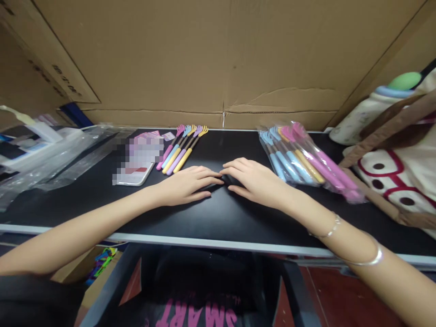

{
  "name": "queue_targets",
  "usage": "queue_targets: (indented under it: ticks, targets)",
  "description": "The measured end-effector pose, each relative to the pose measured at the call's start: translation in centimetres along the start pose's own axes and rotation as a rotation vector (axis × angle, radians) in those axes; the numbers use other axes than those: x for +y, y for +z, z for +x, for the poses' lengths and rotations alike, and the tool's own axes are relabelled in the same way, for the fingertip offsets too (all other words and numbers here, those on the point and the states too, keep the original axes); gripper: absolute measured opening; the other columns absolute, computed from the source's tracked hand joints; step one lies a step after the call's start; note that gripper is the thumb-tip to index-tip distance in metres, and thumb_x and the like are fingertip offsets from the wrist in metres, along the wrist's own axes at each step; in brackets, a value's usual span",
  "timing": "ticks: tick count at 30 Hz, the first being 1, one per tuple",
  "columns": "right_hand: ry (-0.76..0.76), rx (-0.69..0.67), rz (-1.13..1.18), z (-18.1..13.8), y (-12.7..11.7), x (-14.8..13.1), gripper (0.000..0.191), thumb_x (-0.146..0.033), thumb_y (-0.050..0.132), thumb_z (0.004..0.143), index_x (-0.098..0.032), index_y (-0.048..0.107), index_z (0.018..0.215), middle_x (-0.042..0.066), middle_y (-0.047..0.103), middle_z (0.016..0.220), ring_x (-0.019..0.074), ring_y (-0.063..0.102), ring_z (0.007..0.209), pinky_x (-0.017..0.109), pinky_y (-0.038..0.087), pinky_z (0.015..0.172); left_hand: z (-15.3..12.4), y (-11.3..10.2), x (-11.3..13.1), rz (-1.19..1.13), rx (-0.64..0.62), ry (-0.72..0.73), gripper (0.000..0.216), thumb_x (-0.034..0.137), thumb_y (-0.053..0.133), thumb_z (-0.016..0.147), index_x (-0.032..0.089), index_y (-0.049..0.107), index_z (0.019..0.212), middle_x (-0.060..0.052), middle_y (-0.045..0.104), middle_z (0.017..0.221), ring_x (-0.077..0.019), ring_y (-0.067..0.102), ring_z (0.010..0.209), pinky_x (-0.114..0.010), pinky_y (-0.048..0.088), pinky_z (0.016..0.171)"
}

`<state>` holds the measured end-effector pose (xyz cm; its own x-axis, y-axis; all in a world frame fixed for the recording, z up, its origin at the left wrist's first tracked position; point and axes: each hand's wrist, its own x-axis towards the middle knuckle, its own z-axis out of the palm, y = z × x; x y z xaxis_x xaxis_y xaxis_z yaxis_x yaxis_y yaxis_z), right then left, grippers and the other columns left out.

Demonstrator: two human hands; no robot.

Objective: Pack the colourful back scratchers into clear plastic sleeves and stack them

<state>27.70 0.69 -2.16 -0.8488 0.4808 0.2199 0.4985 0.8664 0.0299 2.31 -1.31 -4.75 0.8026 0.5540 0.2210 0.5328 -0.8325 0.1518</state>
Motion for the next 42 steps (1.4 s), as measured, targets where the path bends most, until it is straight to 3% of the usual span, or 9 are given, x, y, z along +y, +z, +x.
queue_targets:
  ticks: [8, 12, 15, 20, 24, 27, 28, 34, 42]
  targets:
    - [0.068, -0.063, 0.224, -1.0, 1.8, 0.8, 0.049, -0.044, 0.042, 0.099, -0.016, 0.051, 0.139, 0.017, 0.054, 0.143, 0.0276, 0.049, 0.134, 0.051, 0.042, 0.110, -0.6, -2.1, 1.0, 0.030, -0.184, -0.056, 0.048, 0.039, 0.047, 0.101, 0.020, 0.046, 0.145, -0.008, 0.042, 0.155, -0.0235, 0.038, 0.142, -0.040, 0.029, 0.118]
    - [0.085, -0.056, 0.233, -1.1, 2.0, 0.5, 0.049, -0.044, 0.040, 0.100, -0.016, 0.053, 0.138, 0.017, 0.053, 0.144, 0.0290, 0.048, 0.134, 0.053, 0.041, 0.110, -1.4, -4.6, 1.0, 0.043, -0.226, -0.078, 0.041, 0.041, 0.050, 0.099, 0.024, 0.056, 0.136, -0.005, 0.056, 0.143, -0.0211, 0.045, 0.137, -0.035, 0.032, 0.115]
    - [0.087, -0.049, 0.221, -1.2, 2.0, 0.3, 0.049, -0.044, 0.040, 0.100, -0.016, 0.053, 0.137, 0.017, 0.053, 0.144, 0.0290, 0.049, 0.134, 0.053, 0.042, 0.110, -2.9, -6.8, 0.5, 0.068, -0.154, -0.188, 0.039, 0.043, 0.046, 0.100, 0.027, 0.059, 0.132, -0.002, 0.064, 0.132, -0.0193, 0.056, 0.124, -0.031, 0.040, 0.107]
    - [0.085, -0.045, 0.164, -1.2, 2.0, 0.2, 0.047, -0.042, 0.039, 0.100, -0.016, 0.055, 0.136, 0.017, 0.055, 0.143, 0.0288, 0.050, 0.133, 0.053, 0.042, 0.109, -9.5, -10.5, -2.1, 0.150, 0.115, -0.675, 0.045, 0.052, 0.036, 0.099, 0.029, 0.060, 0.128, -0.002, 0.061, 0.135, -0.0242, 0.056, 0.123, -0.037, 0.042, 0.102]
    - [0.092, -0.036, 0.129, -1.3, 2.2, 0.3, 0.045, -0.041, 0.039, 0.100, -0.021, 0.054, 0.138, 0.014, 0.056, 0.143, 0.0287, 0.052, 0.132, 0.057, 0.040, 0.110, -17.2, -12.3, -5.8, 0.300, 0.101, -1.170, 0.056, 0.053, 0.027, 0.099, 0.020, 0.051, 0.137, -0.011, 0.056, 0.139, -0.0314, 0.053, 0.125, -0.042, 0.042, 0.100]
    - [0.102, -0.042, 0.105, -1.4, 2.4, 0.3, 0.046, -0.042, 0.039, 0.100, -0.022, 0.052, 0.139, 0.013, 0.055, 0.145, 0.0286, 0.051, 0.133, 0.059, 0.037, 0.111, -22.6, -11.6, -8.9, 0.415, -0.126, -1.352, 0.071, 0.059, 0.021, 0.097, 0.012, 0.041, 0.146, -0.022, 0.048, 0.144, -0.0428, 0.043, 0.132, -0.050, 0.040, 0.100]
    - [0.102, -0.046, 0.098, -1.5, 2.5, 0.3, 0.046, -0.042, 0.038, 0.100, -0.021, 0.052, 0.139, 0.013, 0.054, 0.145, 0.0287, 0.050, 0.134, 0.059, 0.036, 0.112, -24.1, -11.0, -9.8, 0.466, -0.119, -1.422, 0.073, 0.062, 0.021, 0.096, 0.012, 0.041, 0.146, -0.022, 0.049, 0.143, -0.0445, 0.043, 0.130, -0.052, 0.040, 0.099]
    - [0.099, -0.034, 0.063, -1.5, 2.7, 0.2, 0.047, -0.041, 0.037, 0.101, -0.019, 0.051, 0.140, 0.014, 0.054, 0.145, 0.0292, 0.050, 0.134, 0.057, 0.038, 0.111, -27.4, -7.6, -12.8, 0.451, -0.083, -1.492, 0.083, 0.064, 0.004, 0.095, 0.010, 0.040, 0.146, -0.023, 0.048, 0.144, -0.0395, 0.050, 0.129, -0.046, 0.041, 0.099]
    - [0.118, -0.062, 0.085, -1.4, 2.2, 0.1, 0.046, -0.043, 0.037, 0.101, -0.025, 0.051, 0.140, 0.012, 0.055, 0.145, 0.0291, 0.050, 0.135, 0.063, 0.034, 0.111, -24.1, -10.0, -10.3, 0.330, -0.232, -1.272, 0.080, 0.071, 0.022, 0.093, 0.016, 0.045, 0.146, -0.018, 0.055, 0.142, -0.0381, 0.059, 0.116, -0.042, 0.045, 0.090]
